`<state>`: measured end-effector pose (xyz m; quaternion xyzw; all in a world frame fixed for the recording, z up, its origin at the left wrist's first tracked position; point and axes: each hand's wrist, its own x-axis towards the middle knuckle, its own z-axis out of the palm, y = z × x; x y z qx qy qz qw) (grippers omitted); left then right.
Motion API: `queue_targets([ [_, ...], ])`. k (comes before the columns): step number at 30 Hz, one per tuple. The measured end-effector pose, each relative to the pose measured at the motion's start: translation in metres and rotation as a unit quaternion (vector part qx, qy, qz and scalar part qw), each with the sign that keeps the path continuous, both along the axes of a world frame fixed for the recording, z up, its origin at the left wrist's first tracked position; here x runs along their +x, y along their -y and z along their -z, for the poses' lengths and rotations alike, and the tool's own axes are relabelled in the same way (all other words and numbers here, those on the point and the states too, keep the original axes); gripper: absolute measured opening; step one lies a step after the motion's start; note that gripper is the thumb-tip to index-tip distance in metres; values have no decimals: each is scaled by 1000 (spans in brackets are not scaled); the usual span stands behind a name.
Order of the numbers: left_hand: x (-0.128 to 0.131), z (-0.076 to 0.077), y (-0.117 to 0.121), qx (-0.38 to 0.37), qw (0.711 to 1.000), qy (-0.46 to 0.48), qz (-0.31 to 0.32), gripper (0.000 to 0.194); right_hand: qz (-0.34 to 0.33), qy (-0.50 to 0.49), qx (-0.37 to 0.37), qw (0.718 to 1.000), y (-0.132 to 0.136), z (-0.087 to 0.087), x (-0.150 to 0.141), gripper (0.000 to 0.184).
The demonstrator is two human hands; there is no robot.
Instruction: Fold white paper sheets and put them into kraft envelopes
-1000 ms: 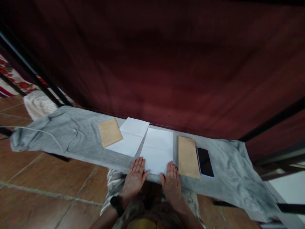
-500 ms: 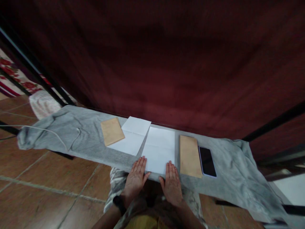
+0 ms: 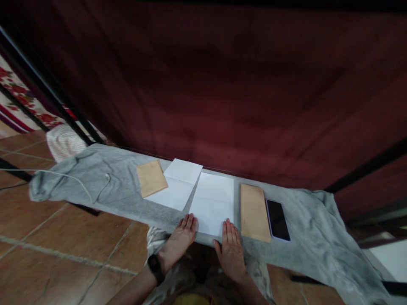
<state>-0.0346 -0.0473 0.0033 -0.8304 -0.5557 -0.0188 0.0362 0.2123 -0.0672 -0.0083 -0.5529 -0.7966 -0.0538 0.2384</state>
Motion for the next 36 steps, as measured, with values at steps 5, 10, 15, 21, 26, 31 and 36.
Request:
queue_targets([
  [5, 6, -17, -3, 13, 1000, 20, -2, 64, -4, -21, 0, 1000, -2, -1, 1, 67],
  [10, 5, -42, -4, 0, 998, 56, -19, 53, -4, -37, -14, 999, -4, -1, 4, 59],
  [15, -11, -67, -7, -20, 987, 160, 8, 39, -14, -79, -57, 995, -14, -4, 17, 50],
  [21, -33, -86, -2, -95, 940, 325, 31, 32, -34, -177, -68, 981, -24, -28, 40, 44],
  [26, -39, -97, -8, -134, 883, 450, -21, 33, -46, -266, -115, 956, -32, -47, 46, 32],
  [31, -41, -90, -29, -56, 836, 539, -87, 36, 3, -277, -125, 953, -46, -47, 35, 40],
  [36, -31, -58, -46, -55, 796, 591, -120, 66, 74, -280, -147, 946, -61, -52, 23, 42],
])
